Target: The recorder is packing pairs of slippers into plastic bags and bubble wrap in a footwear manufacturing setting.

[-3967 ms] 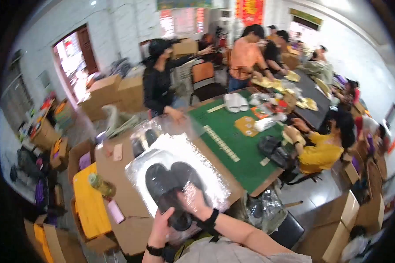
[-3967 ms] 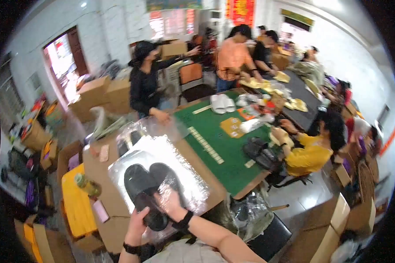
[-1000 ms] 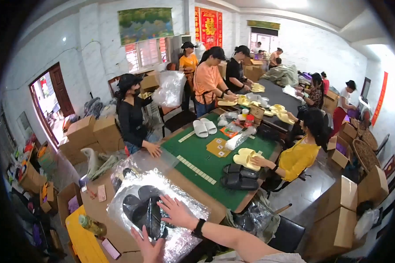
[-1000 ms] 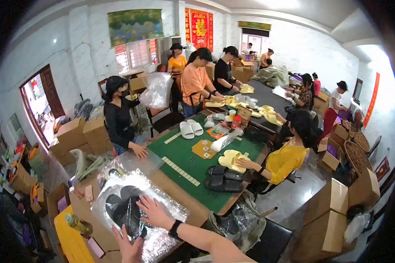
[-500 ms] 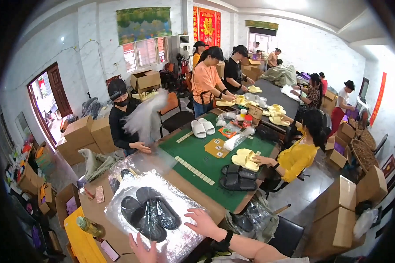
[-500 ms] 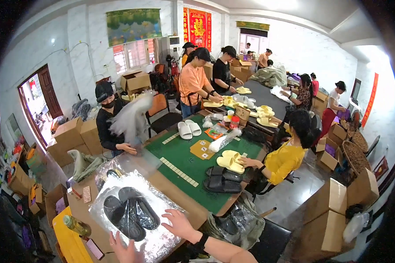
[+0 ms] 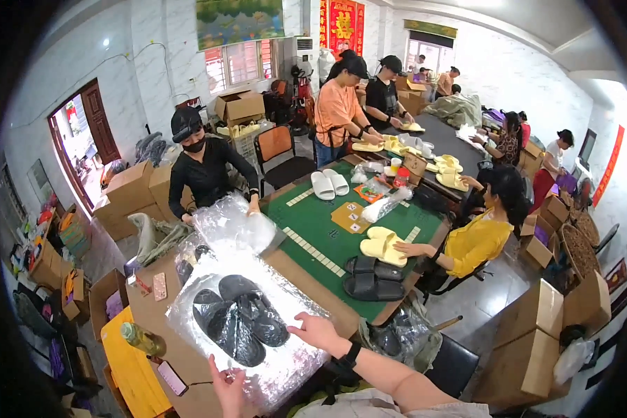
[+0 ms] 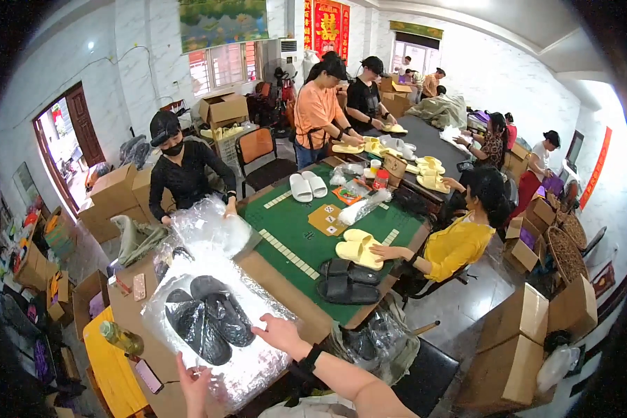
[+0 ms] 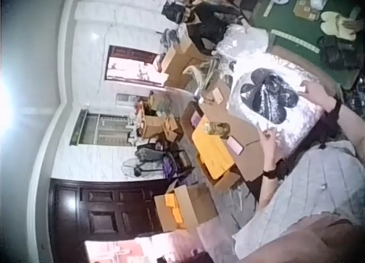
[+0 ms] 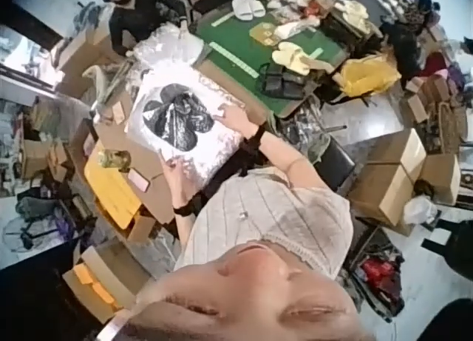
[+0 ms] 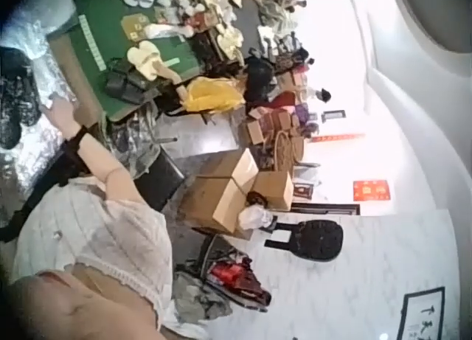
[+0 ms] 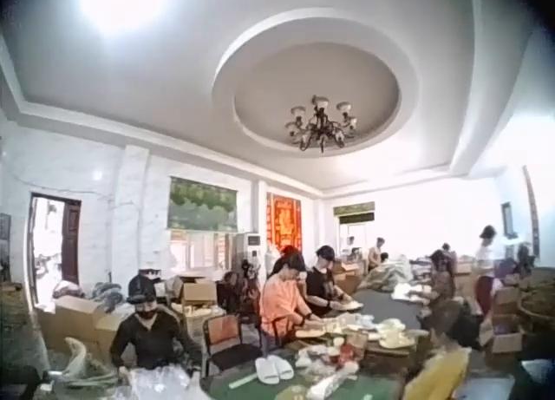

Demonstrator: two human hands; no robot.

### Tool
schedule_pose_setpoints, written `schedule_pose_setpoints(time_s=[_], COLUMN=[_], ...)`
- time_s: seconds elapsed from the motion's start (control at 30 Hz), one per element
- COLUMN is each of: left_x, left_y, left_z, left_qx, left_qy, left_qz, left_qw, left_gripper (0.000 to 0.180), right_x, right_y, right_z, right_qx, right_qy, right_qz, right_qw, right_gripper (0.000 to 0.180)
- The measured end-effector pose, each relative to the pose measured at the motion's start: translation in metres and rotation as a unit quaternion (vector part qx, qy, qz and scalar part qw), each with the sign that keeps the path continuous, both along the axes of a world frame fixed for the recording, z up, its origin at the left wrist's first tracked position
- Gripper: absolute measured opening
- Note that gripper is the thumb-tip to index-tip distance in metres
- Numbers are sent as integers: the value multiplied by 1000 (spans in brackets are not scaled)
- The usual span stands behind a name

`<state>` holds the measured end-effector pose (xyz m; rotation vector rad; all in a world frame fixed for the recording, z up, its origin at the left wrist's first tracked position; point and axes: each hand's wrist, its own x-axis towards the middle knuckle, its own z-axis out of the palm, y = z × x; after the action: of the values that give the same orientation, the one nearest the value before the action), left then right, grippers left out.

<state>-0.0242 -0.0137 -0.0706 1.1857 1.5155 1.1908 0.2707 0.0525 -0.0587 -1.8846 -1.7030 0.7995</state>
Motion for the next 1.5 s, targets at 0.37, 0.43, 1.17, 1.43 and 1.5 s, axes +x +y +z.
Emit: schedule_pose_setpoints(time_s=[0.37, 0.43, 1.17, 1.43, 1.5], left_x=[-9, -7, -3, -5, -7], left_y=[2, 1, 1, 7, 7], left_z=[-3, -1, -8, 7, 15], left_qx=[-76, -66, -55, -35, -26], left_qy=[-146, -144, -268, -227, -246], left_qz=[24, 25, 58, 75, 92], left_qw=[986, 987, 960, 970, 965], left_gripper=[41, 40, 70, 71, 71], right_x=[-8, -10, 11, 21, 17], right_y=[13, 16, 45, 58, 52], right_z=[-29, -29, -8, -14, -3], right_qx=[174, 78, 166, 103, 127], right_qy=[-78, -23, -139, -61, -44], right_qz=[-34, -16, -30, 0, 2], right_qw=[981, 997, 976, 993, 991], right_gripper=[53, 46, 43, 15, 16])
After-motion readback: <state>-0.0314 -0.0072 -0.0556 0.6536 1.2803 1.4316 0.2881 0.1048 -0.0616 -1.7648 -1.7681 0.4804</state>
